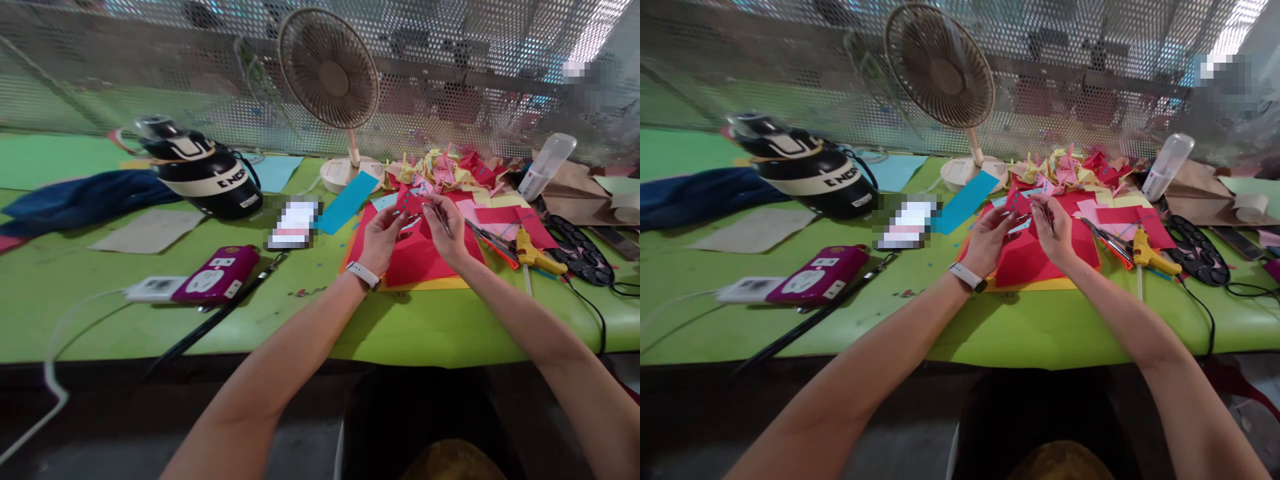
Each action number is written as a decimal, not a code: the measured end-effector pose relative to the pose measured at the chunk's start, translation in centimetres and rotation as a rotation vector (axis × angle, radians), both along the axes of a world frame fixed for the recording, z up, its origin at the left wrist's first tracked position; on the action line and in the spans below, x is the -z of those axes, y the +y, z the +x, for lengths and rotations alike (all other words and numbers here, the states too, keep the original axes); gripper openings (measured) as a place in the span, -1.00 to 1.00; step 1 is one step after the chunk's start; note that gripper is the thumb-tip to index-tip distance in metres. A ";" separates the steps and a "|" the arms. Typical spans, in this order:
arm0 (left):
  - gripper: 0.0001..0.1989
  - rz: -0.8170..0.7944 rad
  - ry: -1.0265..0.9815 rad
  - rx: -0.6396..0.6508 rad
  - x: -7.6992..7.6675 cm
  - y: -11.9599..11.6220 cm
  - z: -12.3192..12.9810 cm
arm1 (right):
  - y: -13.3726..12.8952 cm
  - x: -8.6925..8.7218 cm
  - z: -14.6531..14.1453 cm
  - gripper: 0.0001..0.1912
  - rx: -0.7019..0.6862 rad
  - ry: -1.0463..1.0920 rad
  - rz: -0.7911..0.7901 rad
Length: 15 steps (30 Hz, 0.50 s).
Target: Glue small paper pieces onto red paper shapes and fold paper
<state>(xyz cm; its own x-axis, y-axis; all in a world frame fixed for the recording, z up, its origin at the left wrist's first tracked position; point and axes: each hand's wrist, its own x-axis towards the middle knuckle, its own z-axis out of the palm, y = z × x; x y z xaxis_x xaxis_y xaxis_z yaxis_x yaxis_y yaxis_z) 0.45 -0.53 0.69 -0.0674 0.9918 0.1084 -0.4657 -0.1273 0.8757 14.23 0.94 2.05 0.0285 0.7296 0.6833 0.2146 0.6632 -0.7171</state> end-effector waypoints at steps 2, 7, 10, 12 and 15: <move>-0.65 -0.011 -0.010 0.018 0.1 0.0 -0.1 | 0.6 -0.1 0.5 -0.77 0.018 0.031 0.023; -0.71 0.001 0.029 0.046 0.0 -0.4 -0.1 | 1.6 -0.3 1.1 -0.77 0.027 0.102 0.003; -0.69 -0.023 0.030 0.125 -0.1 -0.7 0.1 | 1.2 -0.2 0.8 -0.78 -0.013 0.078 -0.023; -0.67 -0.036 0.046 0.238 0.1 -0.8 0.3 | 0.7 -0.1 0.4 -0.78 -0.058 0.030 -0.033; -0.69 -0.002 0.104 0.353 0.6 -0.8 0.5 | -0.2 -0.3 -0.1 -0.79 -0.136 -0.086 -0.048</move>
